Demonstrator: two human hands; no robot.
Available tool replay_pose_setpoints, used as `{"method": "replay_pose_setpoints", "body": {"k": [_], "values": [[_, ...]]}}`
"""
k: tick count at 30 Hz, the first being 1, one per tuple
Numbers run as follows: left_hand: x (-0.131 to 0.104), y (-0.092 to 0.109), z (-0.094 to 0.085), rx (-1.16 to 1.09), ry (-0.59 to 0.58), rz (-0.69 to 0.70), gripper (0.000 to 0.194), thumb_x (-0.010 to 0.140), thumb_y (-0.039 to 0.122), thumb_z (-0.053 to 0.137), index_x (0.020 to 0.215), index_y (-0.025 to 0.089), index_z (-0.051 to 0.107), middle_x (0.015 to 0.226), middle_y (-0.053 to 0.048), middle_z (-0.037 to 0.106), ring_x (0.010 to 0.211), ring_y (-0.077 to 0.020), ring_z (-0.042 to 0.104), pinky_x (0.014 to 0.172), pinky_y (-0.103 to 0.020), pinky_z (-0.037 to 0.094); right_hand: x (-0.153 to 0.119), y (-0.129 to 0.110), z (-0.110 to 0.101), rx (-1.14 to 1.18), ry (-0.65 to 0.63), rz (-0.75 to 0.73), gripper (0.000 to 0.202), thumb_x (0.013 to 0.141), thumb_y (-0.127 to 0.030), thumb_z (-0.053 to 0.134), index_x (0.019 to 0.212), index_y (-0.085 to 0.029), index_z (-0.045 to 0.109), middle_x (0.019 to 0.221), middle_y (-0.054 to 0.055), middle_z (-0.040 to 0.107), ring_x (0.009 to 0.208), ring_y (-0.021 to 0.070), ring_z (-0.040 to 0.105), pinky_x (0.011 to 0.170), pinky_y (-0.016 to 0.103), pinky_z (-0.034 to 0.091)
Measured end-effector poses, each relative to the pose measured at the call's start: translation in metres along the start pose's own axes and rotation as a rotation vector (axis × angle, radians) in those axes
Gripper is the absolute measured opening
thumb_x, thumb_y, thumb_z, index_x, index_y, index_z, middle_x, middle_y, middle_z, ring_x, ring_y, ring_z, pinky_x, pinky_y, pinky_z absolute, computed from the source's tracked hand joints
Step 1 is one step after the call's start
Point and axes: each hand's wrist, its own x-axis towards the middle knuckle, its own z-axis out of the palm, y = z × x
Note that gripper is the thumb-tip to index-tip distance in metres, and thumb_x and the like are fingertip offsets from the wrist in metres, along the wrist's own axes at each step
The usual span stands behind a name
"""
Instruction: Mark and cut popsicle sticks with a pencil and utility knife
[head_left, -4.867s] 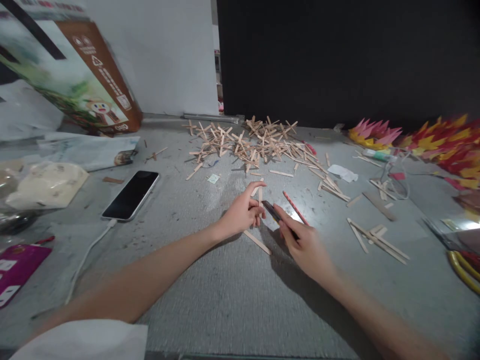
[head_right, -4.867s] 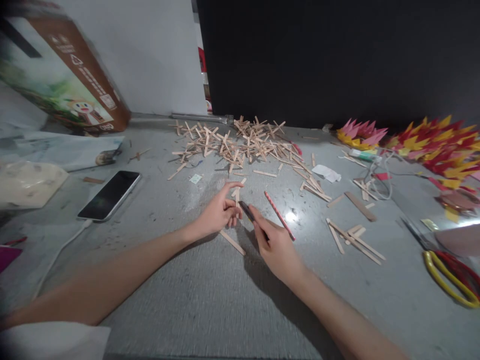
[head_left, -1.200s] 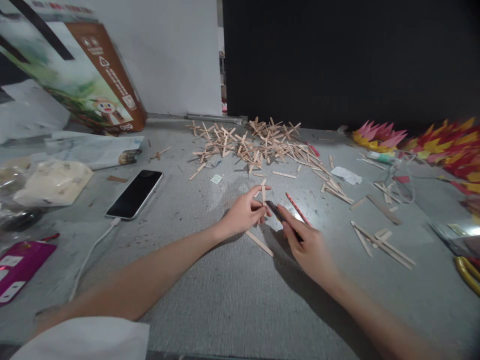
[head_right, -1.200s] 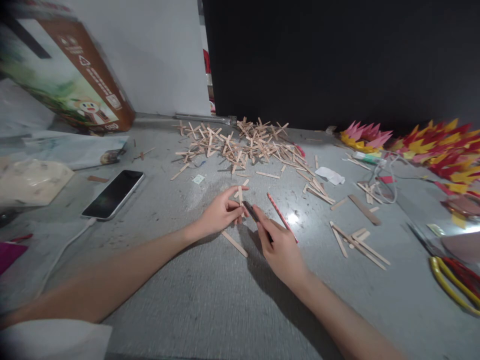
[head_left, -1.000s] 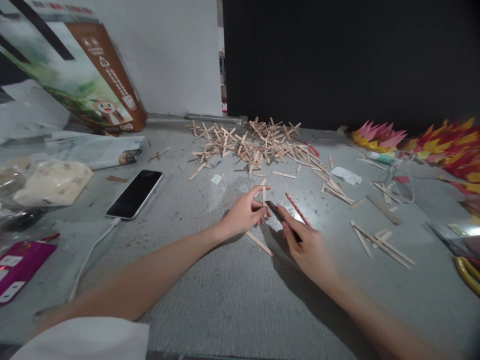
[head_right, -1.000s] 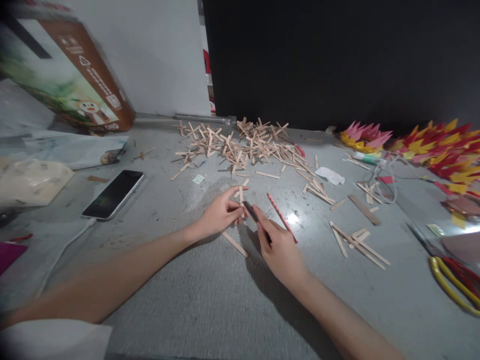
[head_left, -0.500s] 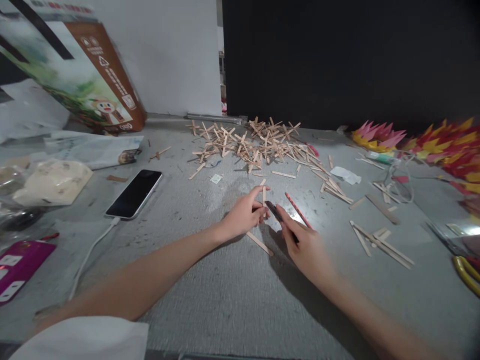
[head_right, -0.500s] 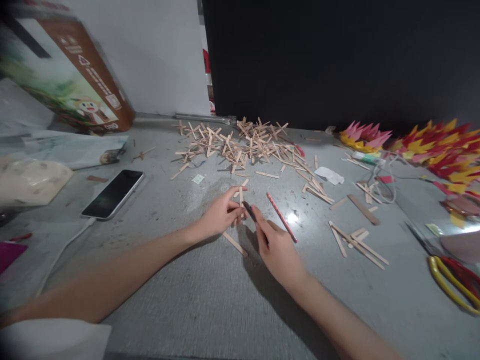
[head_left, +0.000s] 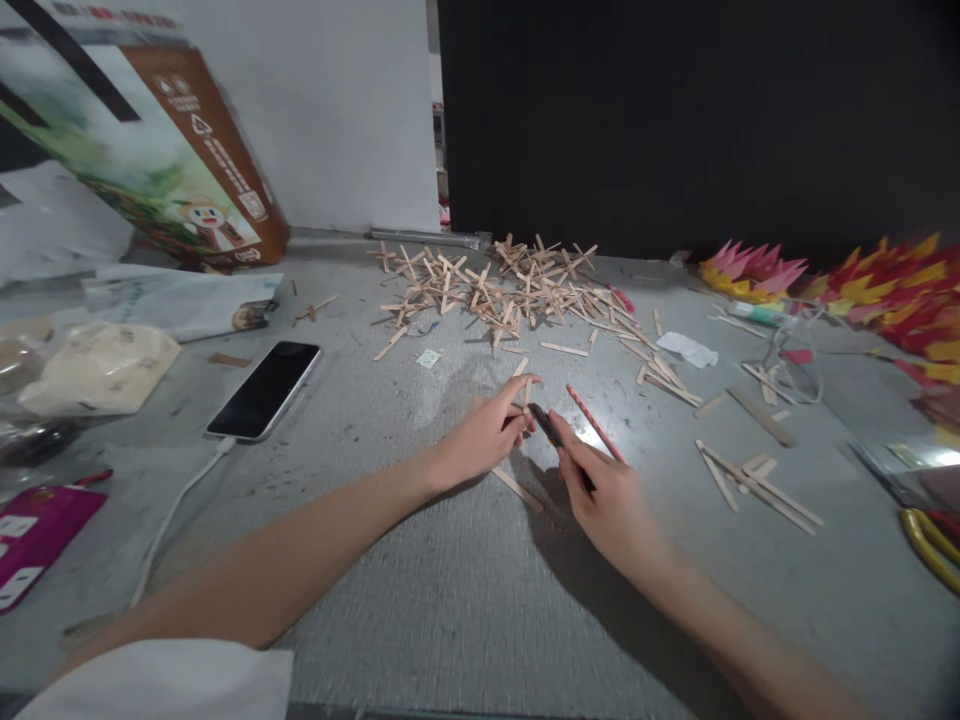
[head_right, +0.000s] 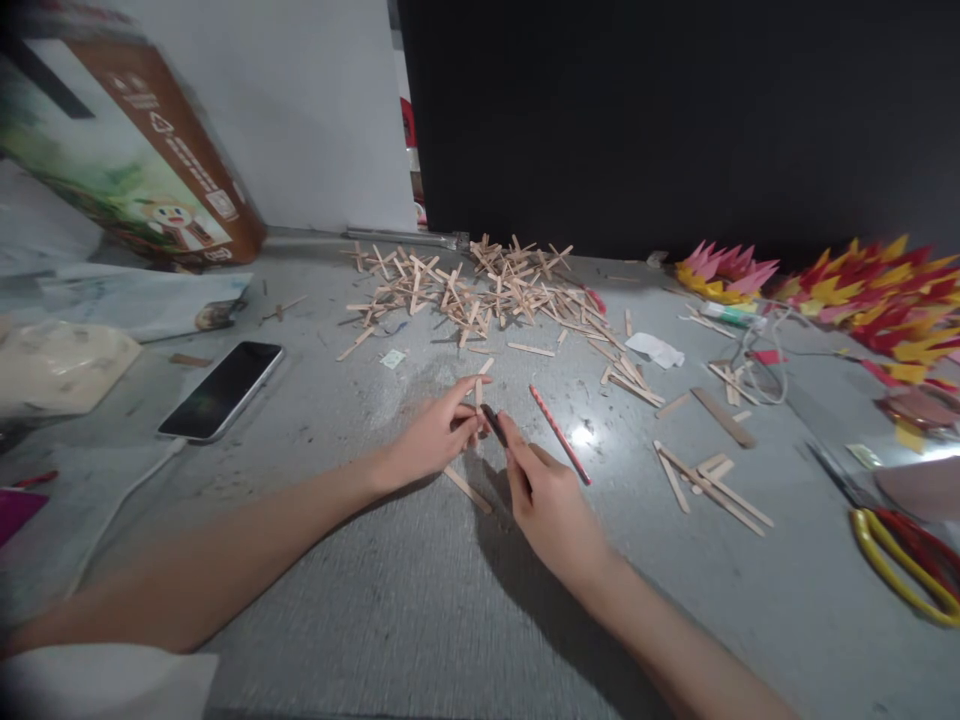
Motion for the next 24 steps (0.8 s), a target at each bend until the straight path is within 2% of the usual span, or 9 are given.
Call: {"method": "replay_pose_setpoints", "body": {"k": [3, 7, 10, 14, 17, 24], "values": [[-0.001, 0.001, 0.0, 0.006, 0.0, 0.006, 0.049, 0.103, 0.025, 0.05, 0.151, 0.024, 0.045, 0.085, -0.003, 0.073, 0.067, -0.0136, 0.064, 0.069, -0.026, 0.049, 0.0, 0.0, 0.0, -0.013, -0.007, -0.002, 0.052, 0.107, -0.023, 0.043, 0.158, -0.017, 0.048, 0.095, 0.01, 0.075, 0.077, 0.0163, 0.069, 0.072, 0.024, 0.052], [0.0, 0.0, 0.0, -0.105, -0.038, -0.018, 0.053, 0.102, 0.031, 0.054, 0.152, 0.022, 0.038, 0.088, -0.004, 0.074, 0.065, -0.0139, 0.064, 0.064, -0.025, 0.049, -0.001, 0.002, 0.0, -0.043, -0.001, -0.025, 0.053, 0.107, -0.024, 0.042, 0.159, -0.018, 0.048, 0.098, 0.01, 0.075, 0.076, 0.0157, 0.069, 0.072, 0.024, 0.053], [0.001, -0.002, -0.001, -0.151, -0.06, -0.02, 0.052, 0.102, 0.033, 0.056, 0.15, 0.023, 0.039, 0.088, -0.004, 0.073, 0.066, -0.0134, 0.063, 0.065, -0.025, 0.049, -0.001, 0.002, 0.001, -0.043, 0.001, -0.022, 0.053, 0.107, -0.025, 0.042, 0.159, -0.017, 0.048, 0.096, 0.01, 0.075, 0.074, 0.0152, 0.068, 0.071, 0.024, 0.053], [0.003, -0.003, -0.003, -0.224, -0.075, -0.012, 0.05, 0.101, 0.036, 0.058, 0.148, 0.024, 0.043, 0.087, -0.004, 0.073, 0.064, -0.0124, 0.062, 0.062, -0.023, 0.048, 0.0, 0.001, 0.0, 0.013, 0.003, -0.004, 0.052, 0.107, -0.025, 0.043, 0.158, -0.017, 0.049, 0.1, 0.011, 0.076, 0.079, 0.0156, 0.07, 0.075, 0.024, 0.055], [0.006, -0.005, -0.005, -0.304, -0.109, -0.027, 0.053, 0.1, 0.039, 0.061, 0.146, 0.022, 0.041, 0.083, -0.003, 0.072, 0.06, -0.0116, 0.062, 0.059, -0.022, 0.047, 0.001, -0.001, -0.003, 0.072, 0.01, 0.033, 0.05, 0.107, -0.028, 0.044, 0.156, -0.018, 0.053, 0.1, 0.01, 0.077, 0.075, 0.0145, 0.07, 0.072, 0.023, 0.055], [0.009, -0.01, -0.006, -0.318, -0.13, -0.072, 0.047, 0.095, 0.024, 0.061, 0.139, 0.022, 0.043, 0.072, 0.001, 0.069, 0.052, -0.0097, 0.057, 0.053, -0.019, 0.041, 0.005, -0.003, -0.006, 0.193, -0.06, 0.168, 0.051, 0.107, -0.036, 0.045, 0.154, -0.016, 0.056, 0.077, 0.003, 0.07, 0.057, 0.0116, 0.055, 0.056, 0.02, 0.049]]}}
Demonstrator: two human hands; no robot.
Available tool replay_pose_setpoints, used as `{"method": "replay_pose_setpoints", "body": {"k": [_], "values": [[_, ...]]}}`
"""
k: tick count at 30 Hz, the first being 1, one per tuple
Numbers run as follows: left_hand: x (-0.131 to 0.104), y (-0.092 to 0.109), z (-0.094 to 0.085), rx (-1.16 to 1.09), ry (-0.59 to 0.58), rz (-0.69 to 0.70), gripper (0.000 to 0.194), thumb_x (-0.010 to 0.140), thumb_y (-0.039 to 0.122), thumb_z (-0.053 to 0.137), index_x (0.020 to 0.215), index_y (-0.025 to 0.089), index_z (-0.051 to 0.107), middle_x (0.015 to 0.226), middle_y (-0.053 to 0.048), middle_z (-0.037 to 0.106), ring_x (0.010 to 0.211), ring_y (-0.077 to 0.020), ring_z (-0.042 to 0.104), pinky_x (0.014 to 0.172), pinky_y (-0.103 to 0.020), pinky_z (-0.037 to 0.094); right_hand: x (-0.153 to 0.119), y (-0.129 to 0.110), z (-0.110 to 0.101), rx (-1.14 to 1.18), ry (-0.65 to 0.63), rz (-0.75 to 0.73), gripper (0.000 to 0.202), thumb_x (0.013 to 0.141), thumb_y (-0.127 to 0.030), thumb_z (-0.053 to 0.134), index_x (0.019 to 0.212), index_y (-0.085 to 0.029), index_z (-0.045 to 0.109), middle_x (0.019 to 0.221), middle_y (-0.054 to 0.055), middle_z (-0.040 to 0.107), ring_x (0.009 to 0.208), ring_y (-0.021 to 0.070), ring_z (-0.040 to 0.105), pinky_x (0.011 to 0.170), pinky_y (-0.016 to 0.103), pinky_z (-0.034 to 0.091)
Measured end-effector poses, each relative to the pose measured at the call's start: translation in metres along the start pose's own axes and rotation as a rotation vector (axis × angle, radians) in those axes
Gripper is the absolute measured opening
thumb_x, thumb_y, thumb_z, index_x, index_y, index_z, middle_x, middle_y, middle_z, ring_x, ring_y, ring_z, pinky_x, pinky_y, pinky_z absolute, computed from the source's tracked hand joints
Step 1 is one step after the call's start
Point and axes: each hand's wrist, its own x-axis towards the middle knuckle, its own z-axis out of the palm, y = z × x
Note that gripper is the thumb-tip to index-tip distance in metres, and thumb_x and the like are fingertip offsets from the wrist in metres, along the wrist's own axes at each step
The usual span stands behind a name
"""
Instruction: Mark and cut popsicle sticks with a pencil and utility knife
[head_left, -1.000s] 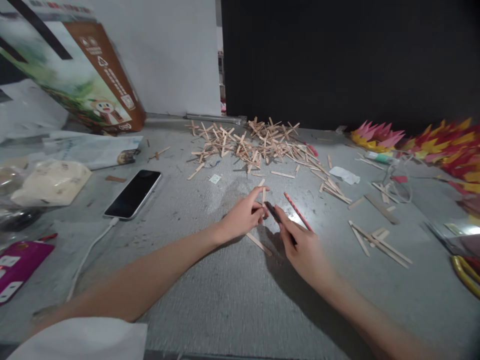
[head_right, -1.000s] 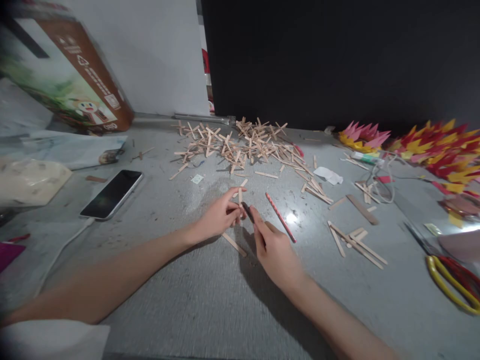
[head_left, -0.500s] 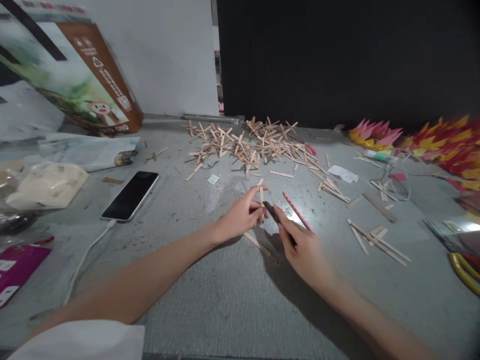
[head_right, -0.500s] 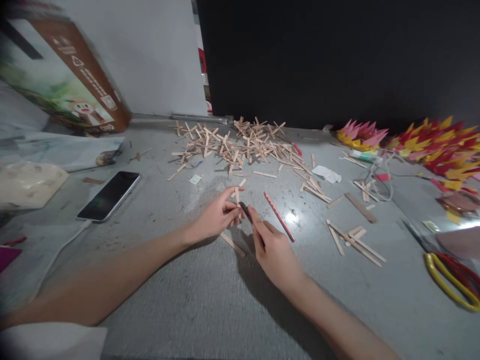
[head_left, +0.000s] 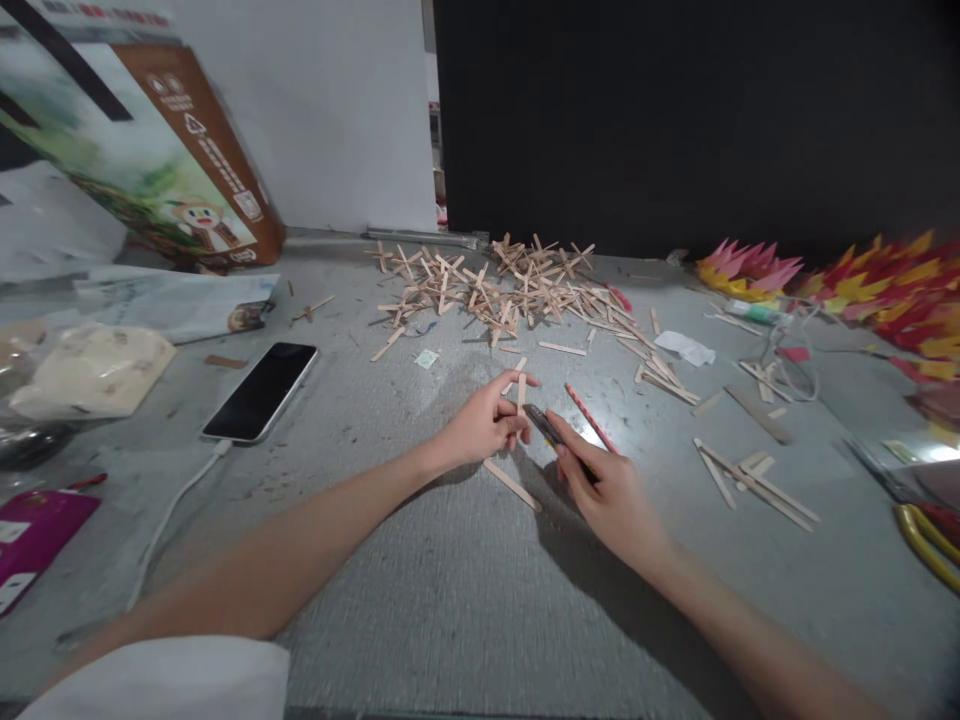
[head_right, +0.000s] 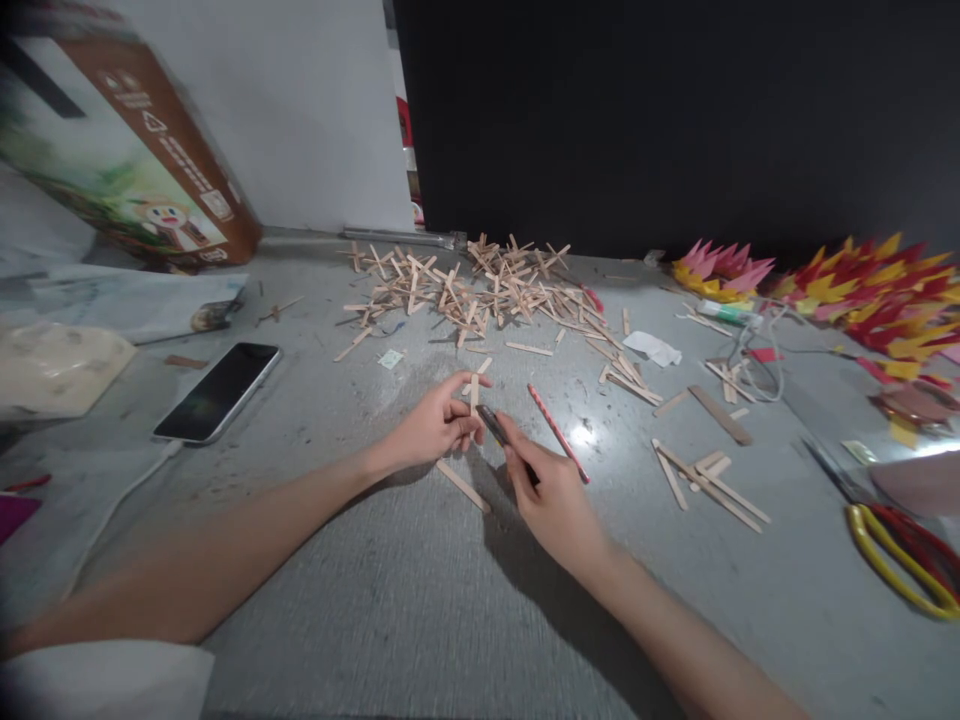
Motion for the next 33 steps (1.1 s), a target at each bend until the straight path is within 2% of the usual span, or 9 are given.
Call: {"method": "replay_pose_setpoints", "body": {"k": [4, 9, 16, 25, 33], "values": [[0.001, -0.0038, -0.0004, 0.006, 0.014, 0.011, 0.047, 0.091, 0.015, 0.056, 0.137, 0.022, 0.045, 0.069, 0.003, 0.067, 0.05, -0.0094, 0.055, 0.052, -0.018, 0.04, -0.0009, 0.0017, 0.0028, 0.115, -0.022, 0.066, 0.053, 0.107, -0.038, 0.046, 0.155, -0.018, 0.054, 0.071, -0.001, 0.061, 0.052, 0.0108, 0.044, 0.048, 0.019, 0.042], [0.002, -0.0034, -0.0014, 0.004, 0.015, 0.022, 0.045, 0.09, 0.015, 0.055, 0.134, 0.022, 0.047, 0.066, 0.004, 0.066, 0.048, -0.0095, 0.053, 0.053, -0.019, 0.041, -0.0018, 0.0061, 0.0059, 0.214, -0.026, 0.108, 0.054, 0.106, -0.039, 0.048, 0.156, -0.02, 0.054, 0.071, -0.002, 0.053, 0.052, 0.0104, 0.036, 0.044, 0.019, 0.034], [0.0012, -0.002, -0.0023, 0.003, 0.002, 0.026, 0.043, 0.09, 0.017, 0.055, 0.133, 0.022, 0.048, 0.066, 0.004, 0.066, 0.048, -0.0094, 0.049, 0.051, -0.019, 0.037, -0.0016, 0.0079, 0.0079, 0.335, -0.049, 0.174, 0.054, 0.106, -0.045, 0.05, 0.157, -0.027, 0.053, 0.073, -0.003, 0.047, 0.052, 0.0096, 0.034, 0.044, 0.021, 0.031], [-0.0001, 0.0004, -0.002, 0.027, 0.009, -0.002, 0.046, 0.089, 0.014, 0.053, 0.134, 0.022, 0.048, 0.065, 0.004, 0.065, 0.048, -0.0088, 0.045, 0.049, -0.018, 0.034, 0.0003, 0.0026, 0.0078, 0.478, -0.07, 0.26, 0.056, 0.104, -0.047, 0.053, 0.157, -0.028, 0.053, 0.071, -0.004, 0.042, 0.052, 0.0095, 0.031, 0.044, 0.022, 0.028], [0.0001, 0.0001, -0.0017, 0.021, 0.019, 0.0, 0.045, 0.089, 0.014, 0.052, 0.133, 0.022, 0.048, 0.065, 0.004, 0.064, 0.048, -0.0082, 0.045, 0.05, -0.018, 0.034, 0.0018, -0.0002, 0.0079, 0.572, -0.072, 0.328, 0.058, 0.102, -0.05, 0.058, 0.156, -0.03, 0.054, 0.071, -0.004, 0.044, 0.05, 0.0083, 0.031, 0.044, 0.022, 0.025]]}}
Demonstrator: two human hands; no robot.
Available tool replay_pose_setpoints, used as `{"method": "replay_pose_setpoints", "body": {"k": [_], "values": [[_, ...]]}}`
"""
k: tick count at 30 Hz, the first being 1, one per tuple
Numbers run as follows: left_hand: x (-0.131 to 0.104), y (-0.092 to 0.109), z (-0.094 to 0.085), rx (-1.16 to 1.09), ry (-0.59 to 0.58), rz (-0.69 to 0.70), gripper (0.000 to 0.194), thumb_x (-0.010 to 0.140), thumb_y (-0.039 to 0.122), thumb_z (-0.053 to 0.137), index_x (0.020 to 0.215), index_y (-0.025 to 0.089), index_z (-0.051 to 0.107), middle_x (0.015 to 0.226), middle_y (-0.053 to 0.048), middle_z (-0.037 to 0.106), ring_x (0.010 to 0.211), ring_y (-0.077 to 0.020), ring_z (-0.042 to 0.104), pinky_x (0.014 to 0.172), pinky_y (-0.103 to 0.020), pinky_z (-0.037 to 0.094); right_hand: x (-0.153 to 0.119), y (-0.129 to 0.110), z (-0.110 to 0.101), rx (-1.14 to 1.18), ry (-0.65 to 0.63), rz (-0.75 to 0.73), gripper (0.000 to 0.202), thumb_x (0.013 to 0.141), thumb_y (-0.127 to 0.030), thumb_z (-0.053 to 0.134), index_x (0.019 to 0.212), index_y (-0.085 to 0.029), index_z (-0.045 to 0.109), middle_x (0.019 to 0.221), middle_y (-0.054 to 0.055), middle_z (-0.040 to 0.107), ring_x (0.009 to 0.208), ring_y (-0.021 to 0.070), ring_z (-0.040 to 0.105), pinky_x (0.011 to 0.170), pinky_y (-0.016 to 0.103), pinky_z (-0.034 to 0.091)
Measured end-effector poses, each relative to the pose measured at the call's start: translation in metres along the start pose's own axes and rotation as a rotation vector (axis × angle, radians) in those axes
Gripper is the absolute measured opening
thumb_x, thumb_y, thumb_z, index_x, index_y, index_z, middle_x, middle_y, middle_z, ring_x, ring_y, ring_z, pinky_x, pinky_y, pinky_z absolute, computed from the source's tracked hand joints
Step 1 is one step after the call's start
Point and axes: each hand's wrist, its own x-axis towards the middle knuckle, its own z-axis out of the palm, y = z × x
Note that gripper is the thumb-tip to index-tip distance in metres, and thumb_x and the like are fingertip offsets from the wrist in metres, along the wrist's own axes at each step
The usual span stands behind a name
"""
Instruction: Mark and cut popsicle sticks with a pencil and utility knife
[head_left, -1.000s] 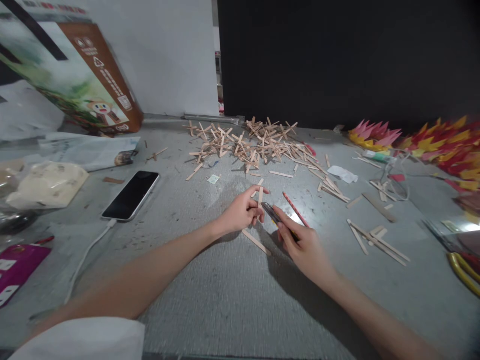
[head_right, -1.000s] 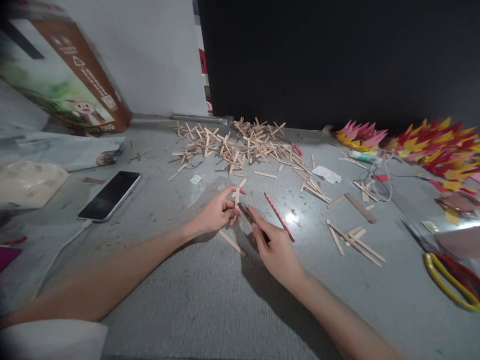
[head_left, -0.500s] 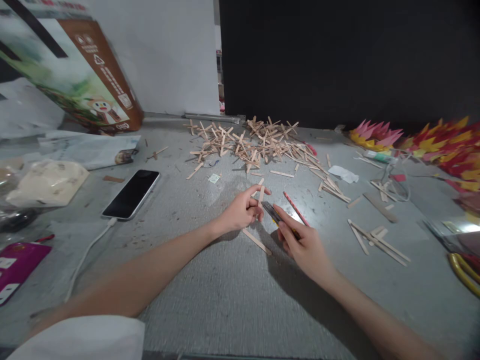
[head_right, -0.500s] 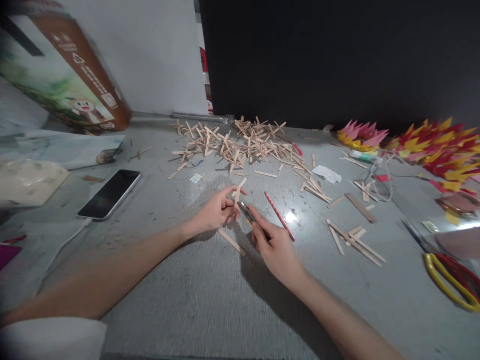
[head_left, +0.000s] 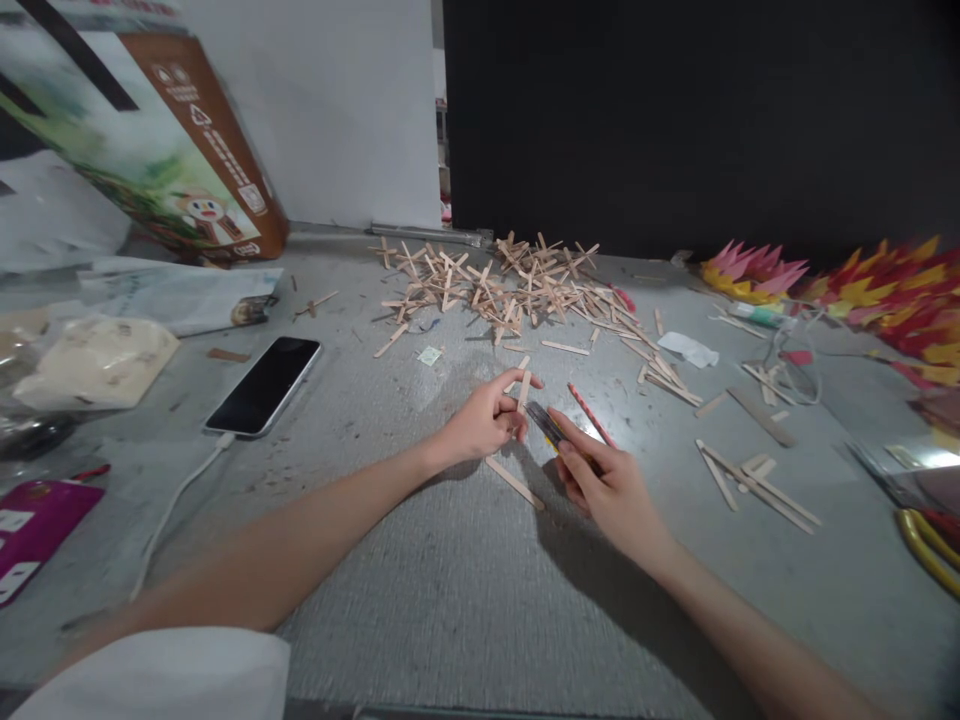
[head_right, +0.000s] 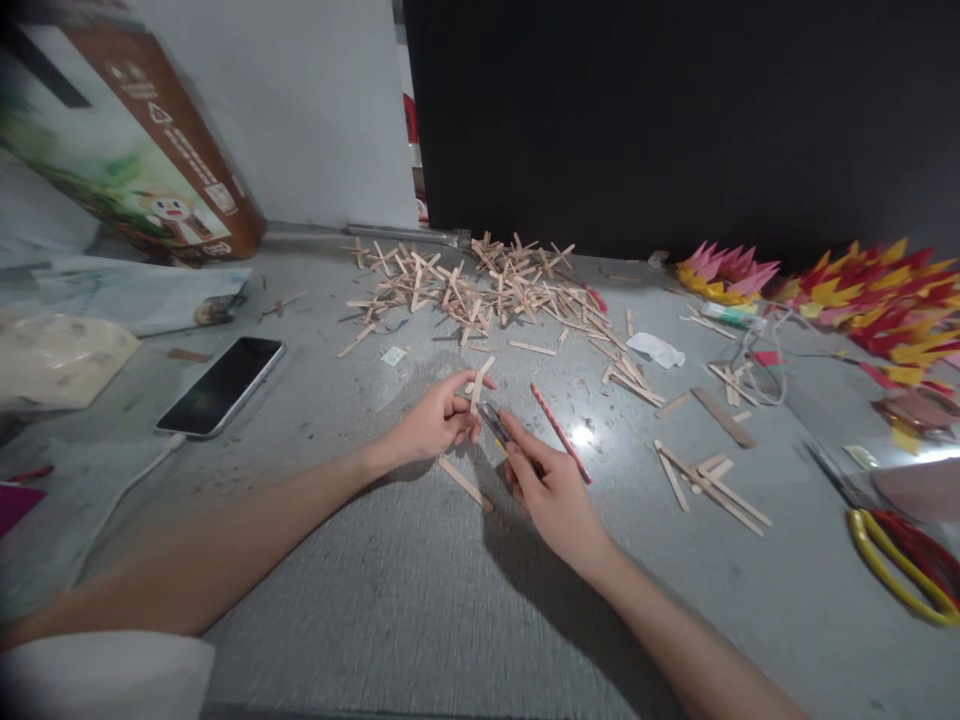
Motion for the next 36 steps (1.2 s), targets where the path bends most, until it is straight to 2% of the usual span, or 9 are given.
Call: {"method": "replay_pose_setpoints", "body": {"k": [5, 18, 31, 36], "values": [[0.0, 0.002, 0.0, 0.01, 0.009, -0.009, 0.047, 0.088, 0.015, 0.055, 0.134, 0.022, 0.049, 0.066, 0.004, 0.065, 0.048, -0.0083, 0.046, 0.052, -0.018, 0.035, 0.0, -0.005, 0.001, 0.046, 0.002, 0.038, 0.061, 0.098, -0.052, 0.061, 0.154, -0.027, 0.056, 0.072, -0.004, 0.047, 0.046, 0.007, 0.033, 0.041, 0.022, 0.027], [0.0, -0.001, 0.001, 0.019, 0.024, -0.011, 0.049, 0.09, 0.017, 0.056, 0.138, 0.021, 0.05, 0.067, 0.003, 0.066, 0.05, -0.0086, 0.047, 0.056, -0.02, 0.036, -0.002, -0.014, 0.001, 0.108, -0.014, 0.134, 0.07, 0.095, -0.053, 0.064, 0.158, -0.026, 0.051, 0.07, -0.004, 0.052, 0.046, 0.0065, 0.029, 0.039, 0.021, 0.025], [0.0, 0.0, 0.003, 0.025, 0.036, -0.011, 0.052, 0.09, 0.016, 0.058, 0.141, 0.022, 0.05, 0.068, 0.003, 0.066, 0.052, -0.0091, 0.048, 0.059, -0.021, 0.038, -0.001, -0.01, 0.0, 0.283, -0.041, 0.184, 0.067, 0.093, -0.05, 0.072, 0.155, -0.032, 0.054, 0.075, -0.004, 0.054, 0.045, 0.0052, 0.031, 0.038, 0.019, 0.021], [0.001, -0.001, 0.003, 0.036, 0.037, -0.002, 0.052, 0.09, 0.013, 0.055, 0.141, 0.021, 0.048, 0.069, 0.002, 0.066, 0.053, -0.0091, 0.051, 0.06, -0.021, 0.039, -0.001, -0.013, 0.0, 0.34, -0.052, 0.198, 0.07, 0.092, -0.049, 0.074, 0.156, -0.03, 0.052, 0.074, -0.004, 0.054, 0.046, 0.0043, 0.029, 0.039, 0.018, 0.018]]}}
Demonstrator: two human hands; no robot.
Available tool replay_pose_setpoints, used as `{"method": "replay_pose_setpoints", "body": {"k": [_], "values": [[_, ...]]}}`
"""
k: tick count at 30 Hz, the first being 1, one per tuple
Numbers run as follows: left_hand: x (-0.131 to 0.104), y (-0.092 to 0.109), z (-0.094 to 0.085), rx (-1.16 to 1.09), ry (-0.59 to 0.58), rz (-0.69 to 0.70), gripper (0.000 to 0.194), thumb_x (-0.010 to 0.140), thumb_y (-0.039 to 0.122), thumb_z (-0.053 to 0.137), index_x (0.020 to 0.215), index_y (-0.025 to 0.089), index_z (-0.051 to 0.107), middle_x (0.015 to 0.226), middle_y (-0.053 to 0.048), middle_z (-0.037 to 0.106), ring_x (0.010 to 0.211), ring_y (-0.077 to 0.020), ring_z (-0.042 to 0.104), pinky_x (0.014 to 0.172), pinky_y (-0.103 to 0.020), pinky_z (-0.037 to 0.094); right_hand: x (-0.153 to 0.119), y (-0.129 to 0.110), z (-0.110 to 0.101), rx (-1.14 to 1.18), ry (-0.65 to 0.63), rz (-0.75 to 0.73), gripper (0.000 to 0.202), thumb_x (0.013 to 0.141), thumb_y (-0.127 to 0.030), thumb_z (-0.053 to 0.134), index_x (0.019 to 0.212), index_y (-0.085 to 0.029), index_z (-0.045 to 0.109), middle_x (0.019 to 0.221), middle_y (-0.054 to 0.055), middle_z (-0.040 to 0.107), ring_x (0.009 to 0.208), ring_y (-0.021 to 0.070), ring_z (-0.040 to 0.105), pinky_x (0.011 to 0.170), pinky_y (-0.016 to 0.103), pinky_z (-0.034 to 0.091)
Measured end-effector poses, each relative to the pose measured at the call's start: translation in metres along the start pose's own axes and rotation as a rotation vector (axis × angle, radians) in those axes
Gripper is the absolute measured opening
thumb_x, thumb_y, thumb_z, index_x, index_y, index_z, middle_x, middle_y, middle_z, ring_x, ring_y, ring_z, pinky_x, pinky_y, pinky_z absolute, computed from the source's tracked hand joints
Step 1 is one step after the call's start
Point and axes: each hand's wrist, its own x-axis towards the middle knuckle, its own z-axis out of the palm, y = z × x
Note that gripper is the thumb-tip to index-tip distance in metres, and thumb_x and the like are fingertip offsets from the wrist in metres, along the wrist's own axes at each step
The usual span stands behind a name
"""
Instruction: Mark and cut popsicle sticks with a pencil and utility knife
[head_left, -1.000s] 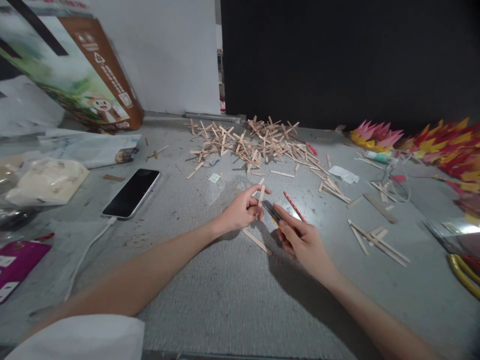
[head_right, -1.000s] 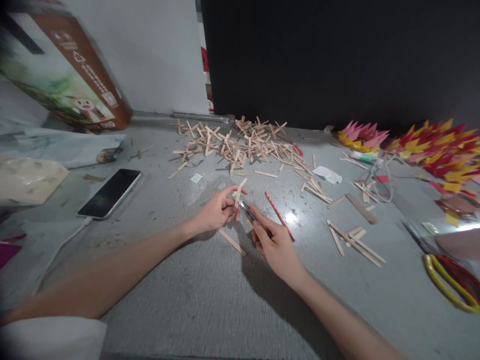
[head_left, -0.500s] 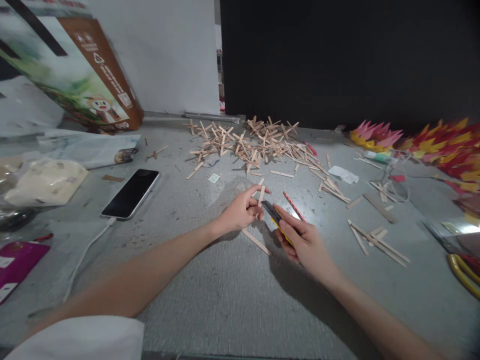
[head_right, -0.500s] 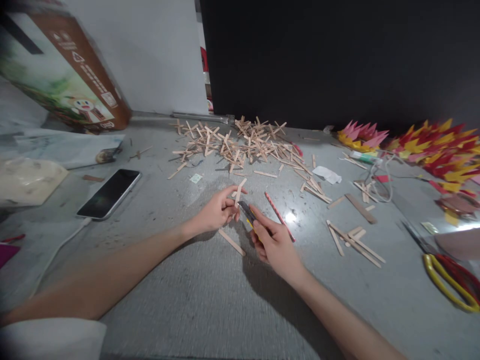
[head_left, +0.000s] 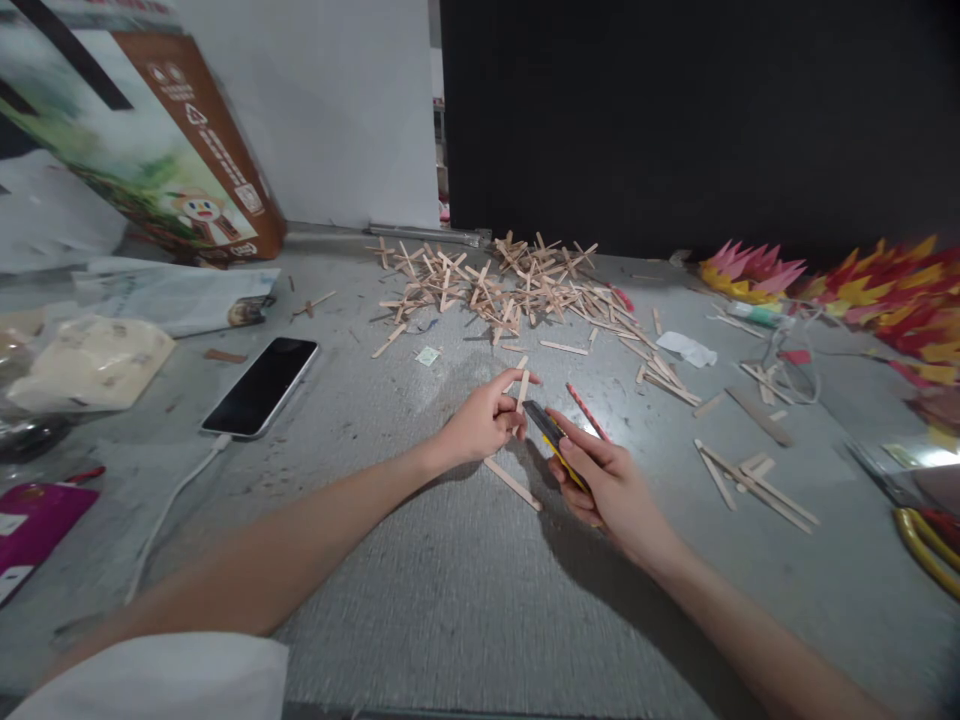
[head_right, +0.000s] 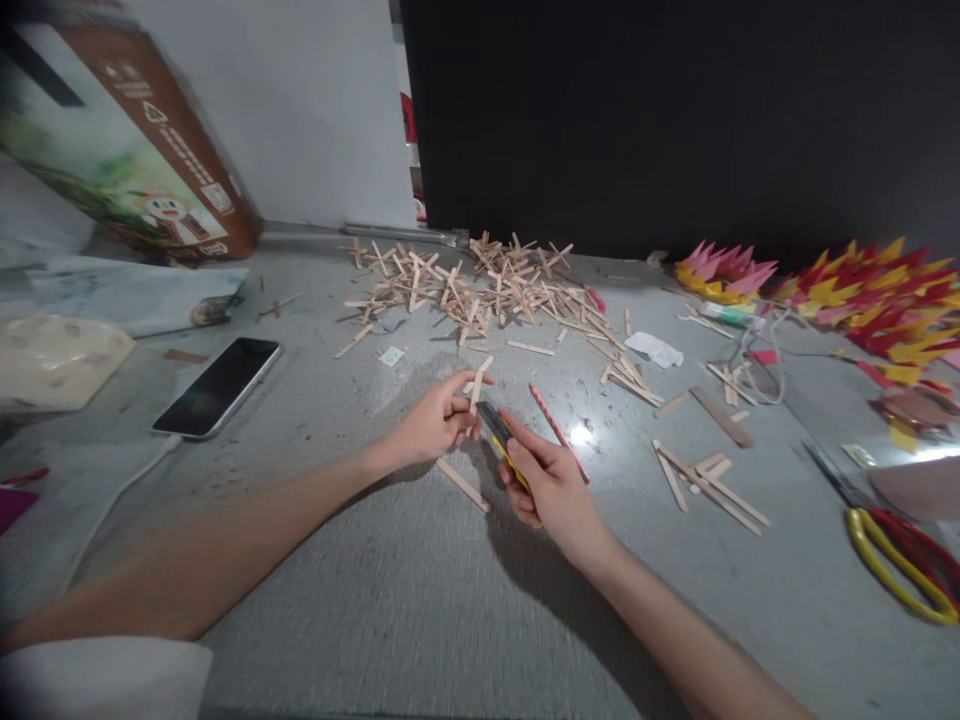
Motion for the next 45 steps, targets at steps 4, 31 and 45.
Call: {"method": "replay_pose_setpoints", "body": {"k": [4, 31, 45], "values": [[0.001, -0.003, 0.0, 0.001, 0.006, -0.003, 0.052, 0.09, 0.014, 0.055, 0.141, 0.022, 0.048, 0.069, 0.003, 0.066, 0.053, -0.0091, 0.05, 0.06, -0.021, 0.039, 0.0, -0.001, 0.001, 0.026, 0.004, 0.011, 0.069, 0.092, -0.048, 0.074, 0.155, -0.031, 0.053, 0.074, -0.004, 0.055, 0.046, 0.0041, 0.029, 0.04, 0.018, 0.017], [0.001, -0.006, 0.003, -0.02, 0.041, 0.01, 0.035, 0.096, 0.028, 0.061, 0.126, 0.02, 0.046, 0.076, 0.0, 0.071, 0.058, -0.0107, 0.058, 0.062, -0.023, 0.044, -0.003, -0.006, 0.001, 0.336, -0.081, 0.027, 0.029, 0.095, -0.04, 0.072, 0.12, -0.028, 0.066, 0.074, -0.006, 0.05, 0.045, 0.0042, 0.022, 0.037, 0.016, 0.015], [0.004, -0.006, 0.003, -0.111, 0.066, -0.002, 0.029, 0.1, 0.046, 0.058, 0.108, 0.023, 0.042, 0.069, 0.003, 0.066, 0.051, -0.0109, 0.059, 0.052, -0.023, 0.044, 0.003, -0.003, -0.004, 0.128, 0.102, -0.147, 0.029, 0.089, -0.04, 0.08, 0.105, -0.017, 0.073, 0.069, -0.006, 0.04, 0.054, 0.007, 0.03, 0.047, 0.022, 0.024]]}}
